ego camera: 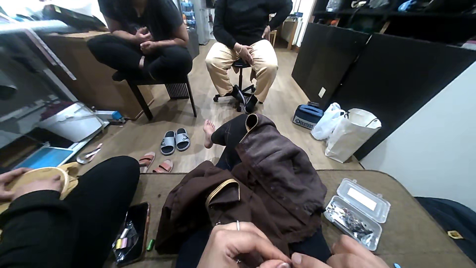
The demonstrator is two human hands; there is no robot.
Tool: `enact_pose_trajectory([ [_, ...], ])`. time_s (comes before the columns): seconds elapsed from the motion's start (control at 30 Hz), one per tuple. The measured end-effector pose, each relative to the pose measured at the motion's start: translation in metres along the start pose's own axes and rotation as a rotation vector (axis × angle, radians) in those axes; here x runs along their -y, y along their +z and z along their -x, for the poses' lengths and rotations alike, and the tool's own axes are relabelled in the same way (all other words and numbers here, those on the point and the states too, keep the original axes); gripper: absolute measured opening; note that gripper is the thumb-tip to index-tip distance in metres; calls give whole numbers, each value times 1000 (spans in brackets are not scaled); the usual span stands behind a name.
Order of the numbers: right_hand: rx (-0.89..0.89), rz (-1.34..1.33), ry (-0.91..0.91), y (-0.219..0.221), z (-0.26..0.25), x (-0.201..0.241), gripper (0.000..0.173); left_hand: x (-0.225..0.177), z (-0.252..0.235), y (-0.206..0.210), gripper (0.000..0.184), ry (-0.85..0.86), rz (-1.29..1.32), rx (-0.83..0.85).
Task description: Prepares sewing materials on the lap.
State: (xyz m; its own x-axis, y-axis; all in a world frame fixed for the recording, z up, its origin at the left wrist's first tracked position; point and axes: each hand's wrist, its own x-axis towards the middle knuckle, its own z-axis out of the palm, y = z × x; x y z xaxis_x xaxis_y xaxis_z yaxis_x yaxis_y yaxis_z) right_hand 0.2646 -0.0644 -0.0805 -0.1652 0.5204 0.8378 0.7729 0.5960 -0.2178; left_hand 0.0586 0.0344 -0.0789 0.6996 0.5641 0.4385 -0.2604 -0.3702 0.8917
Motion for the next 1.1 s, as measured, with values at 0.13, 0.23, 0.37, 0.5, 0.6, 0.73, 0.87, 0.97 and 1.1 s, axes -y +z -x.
enact_pose_trajectory([
  [0.13,-8,-104,198,4,-3,7,7,1,0,2,13,-9,70,19],
  [0.23,12,-261,316,12,-4,12,9,7,1,7,8,22,200,-57],
  [0.37,5,-263,239,24,4,19,9,14,3,15,7,165,95,-177],
  [0.5,-19,-159,198,18,0,19,13,17,4,16,9,383,-251,-190],
  [0.6,7,-113,222,13,-4,20,13,24,5,13,11,563,-549,-130],
  [0.73,37,-33,218,15,-6,23,14,24,7,10,13,687,-824,-109],
  [0.87,13,-43,189,17,-4,24,14,21,10,9,11,749,-889,-152],
  [0.97,9,-21,172,16,-4,25,14,20,11,11,9,735,-883,-226],
  [1.1,44,23,178,17,-4,24,13,24,9,15,7,713,-863,-290],
])
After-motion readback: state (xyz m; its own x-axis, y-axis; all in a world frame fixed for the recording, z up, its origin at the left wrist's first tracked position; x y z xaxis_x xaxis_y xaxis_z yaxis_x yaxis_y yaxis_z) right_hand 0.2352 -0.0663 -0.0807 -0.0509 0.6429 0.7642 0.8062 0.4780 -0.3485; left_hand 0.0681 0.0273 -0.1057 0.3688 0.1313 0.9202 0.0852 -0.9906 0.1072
